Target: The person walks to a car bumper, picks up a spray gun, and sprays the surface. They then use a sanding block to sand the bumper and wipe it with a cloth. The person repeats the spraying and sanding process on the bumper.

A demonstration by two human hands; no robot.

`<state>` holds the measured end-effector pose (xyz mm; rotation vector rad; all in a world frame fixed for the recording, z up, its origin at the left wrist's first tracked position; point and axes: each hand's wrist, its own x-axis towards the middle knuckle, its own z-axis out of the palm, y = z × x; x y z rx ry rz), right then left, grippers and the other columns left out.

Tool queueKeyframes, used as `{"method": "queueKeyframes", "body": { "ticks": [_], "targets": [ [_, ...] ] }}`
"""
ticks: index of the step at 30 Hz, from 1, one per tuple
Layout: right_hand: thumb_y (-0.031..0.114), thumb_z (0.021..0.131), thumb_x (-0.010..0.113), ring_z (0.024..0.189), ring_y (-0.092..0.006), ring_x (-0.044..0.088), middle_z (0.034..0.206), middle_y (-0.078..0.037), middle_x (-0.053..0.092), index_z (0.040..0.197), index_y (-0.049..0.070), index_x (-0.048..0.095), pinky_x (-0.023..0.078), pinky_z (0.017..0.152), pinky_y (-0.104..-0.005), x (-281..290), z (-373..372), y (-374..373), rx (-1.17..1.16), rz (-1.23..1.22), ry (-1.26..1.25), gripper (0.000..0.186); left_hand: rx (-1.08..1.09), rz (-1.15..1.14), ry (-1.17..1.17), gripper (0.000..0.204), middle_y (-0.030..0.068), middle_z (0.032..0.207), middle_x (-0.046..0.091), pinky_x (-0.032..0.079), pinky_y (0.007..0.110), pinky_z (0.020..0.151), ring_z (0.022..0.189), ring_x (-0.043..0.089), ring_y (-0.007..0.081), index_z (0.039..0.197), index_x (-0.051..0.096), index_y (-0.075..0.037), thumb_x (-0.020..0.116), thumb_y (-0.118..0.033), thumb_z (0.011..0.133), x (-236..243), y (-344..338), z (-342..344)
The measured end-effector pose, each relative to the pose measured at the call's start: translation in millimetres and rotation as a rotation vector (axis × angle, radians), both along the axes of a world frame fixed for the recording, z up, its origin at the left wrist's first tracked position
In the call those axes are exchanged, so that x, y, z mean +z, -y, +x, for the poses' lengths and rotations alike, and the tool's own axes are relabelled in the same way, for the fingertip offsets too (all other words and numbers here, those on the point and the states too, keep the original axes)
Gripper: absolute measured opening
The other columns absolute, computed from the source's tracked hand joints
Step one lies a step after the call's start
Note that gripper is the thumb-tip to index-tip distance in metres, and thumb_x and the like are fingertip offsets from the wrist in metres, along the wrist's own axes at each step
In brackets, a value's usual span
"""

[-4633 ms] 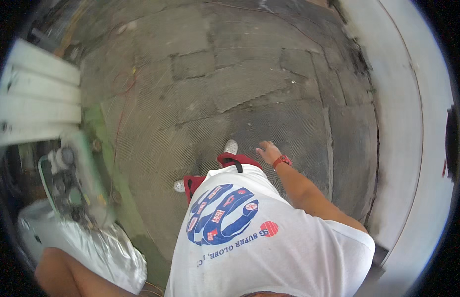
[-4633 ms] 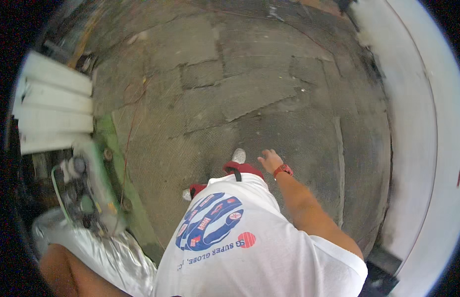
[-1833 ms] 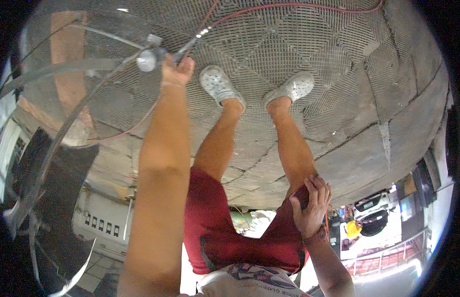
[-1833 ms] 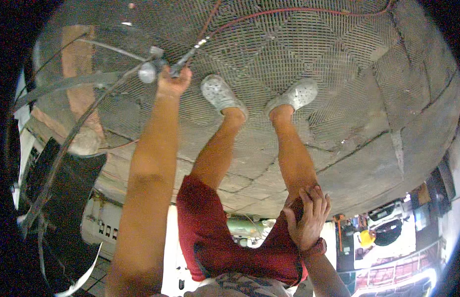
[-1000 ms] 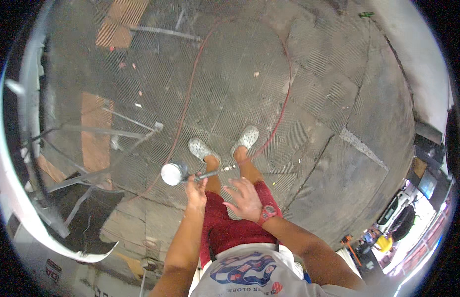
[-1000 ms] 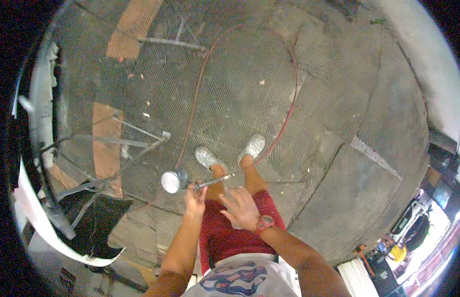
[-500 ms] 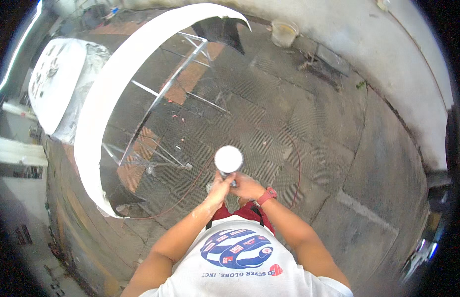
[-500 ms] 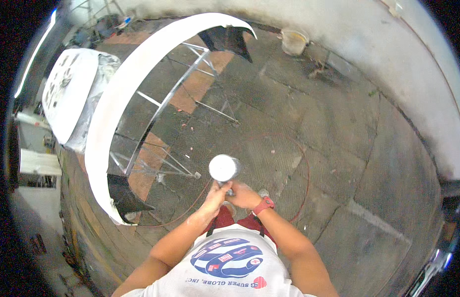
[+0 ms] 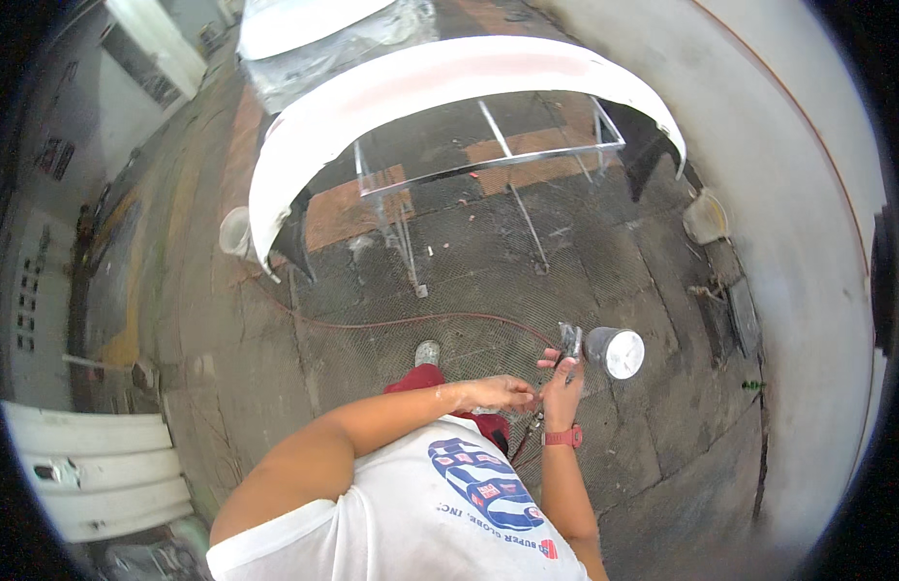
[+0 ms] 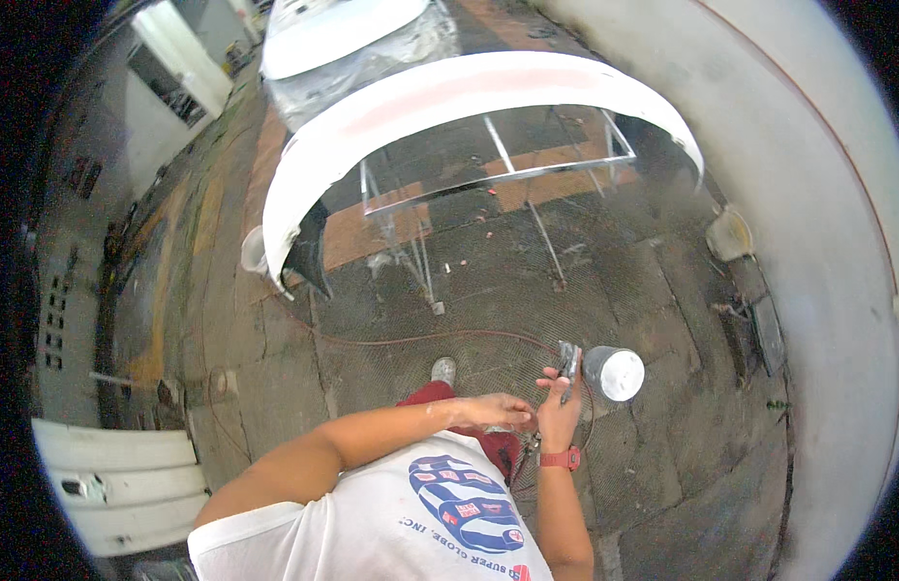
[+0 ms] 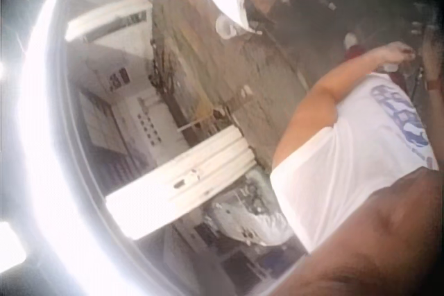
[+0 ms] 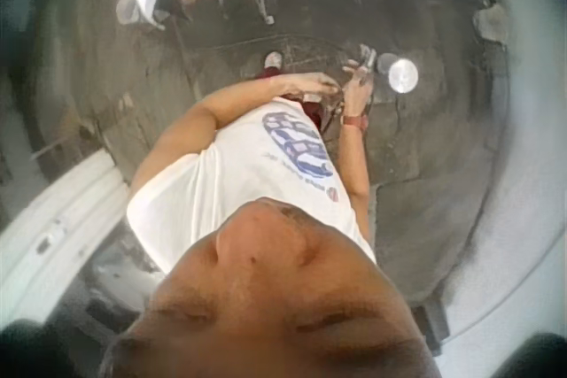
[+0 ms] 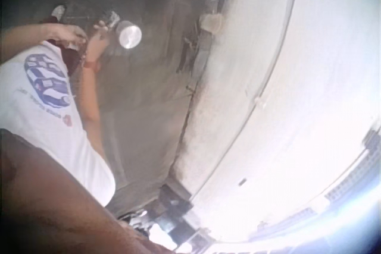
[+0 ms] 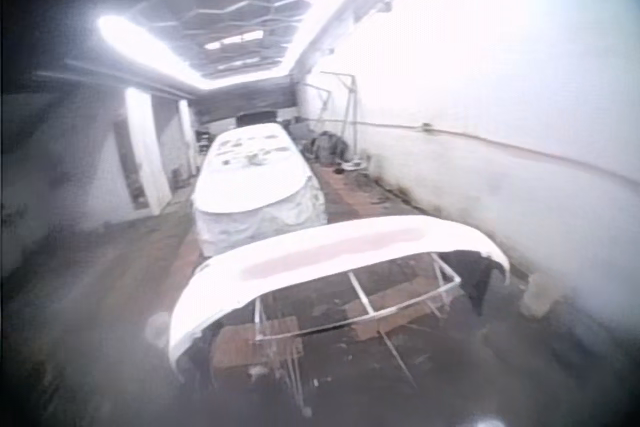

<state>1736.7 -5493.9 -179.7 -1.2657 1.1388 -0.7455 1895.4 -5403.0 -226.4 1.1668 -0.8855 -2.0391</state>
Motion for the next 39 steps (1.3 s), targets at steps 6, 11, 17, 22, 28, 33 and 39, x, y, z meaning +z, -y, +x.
{"method": "queueKeyframes", "body": {
  "ticks": [6,11,17,22,28,33,39],
  "targets": [
    [0.069,0.111,0.045,0.075,-0.0149,0.069,0.105,-0.013,0.076,0.144,-0.003,0.059,0.051,0.061,-0.0313,27,24,0,0.053,0.018,-0.021,0.08,0.235,-0.089,-0.134,0.032,0.0044,0.123,0.071,0.05,0.036,0.11,0.12,0.064,0.0152,0.131,0.068,-0.004,0.072,-0.028,0.109,1,-16,-4],
    [0.068,0.112,0.045,0.059,-0.0134,0.064,0.102,-0.014,0.077,0.131,-0.005,0.062,0.044,0.044,-0.0269,57,55,-16,0.061,-0.011,0.021,0.077,0.238,-0.181,-0.022,0.032,0.0036,0.123,0.073,0.048,0.036,0.112,0.122,0.062,0.0136,0.131,0.07,-0.003,0.072,-0.027,0.109,13,-23,12],
    [0.068,0.112,0.043,0.065,-0.0155,0.068,0.105,-0.016,0.077,0.126,-0.007,0.06,0.048,0.047,-0.0272,80,107,-61,0.036,-0.057,0.069,0.078,0.245,-0.169,-0.099,0.034,0.0001,0.127,0.073,0.045,0.036,0.115,0.124,0.061,0.0113,0.139,0.069,-0.005,0.067,-0.025,0.111,20,-65,49],
    [0.072,0.109,0.042,0.077,-0.0183,0.074,0.113,-0.017,0.077,0.133,-0.007,0.059,0.053,0.052,-0.0282,83,159,-121,0.154,-0.042,-0.016,0.084,0.345,-0.301,-0.195,0.038,-0.0005,0.126,0.072,0.048,0.036,0.111,0.123,0.06,0.0098,0.146,0.065,-0.008,0.062,-0.026,0.114,8,-127,93],
    [0.075,0.108,0.04,0.083,-0.0171,0.075,0.11,-0.014,0.078,0.164,0.008,0.048,0.053,0.053,-0.0283,75,228,-192,0.271,-0.139,-0.04,0.088,0.179,-0.074,0.004,0.049,0.0071,0.147,0.064,0.051,0.037,0.111,0.129,0.06,0.0163,0.157,0.056,-0.011,0.058,-0.038,0.116,46,-218,184],
    [0.076,0.108,0.04,0.089,-0.0165,0.076,0.111,-0.014,0.078,0.17,0.014,0.04,0.054,0.051,-0.0277,107,272,-213,0.459,-0.137,-0.067,0.088,-0.065,-0.24,0.218,0.075,0.018,0.166,0.052,0.037,0.043,0.128,0.152,0.048,0.0315,0.164,0.05,-0.01,0.042,-0.064,0.113,-3,-312,259],
    [0.071,0.11,0.038,0.098,-0.0166,0.077,0.116,-0.014,0.076,0.168,0.006,0.041,0.053,0.051,-0.0236,134,319,-196,0.558,-0.164,-0.07,0.087,-0.029,-0.106,0.829,0.076,0.0242,0.164,0.052,0.034,0.048,0.13,0.154,0.046,0.041,0.157,0.058,-0.005,0.052,-0.064,0.109,32,-416,322]
  ]
}}
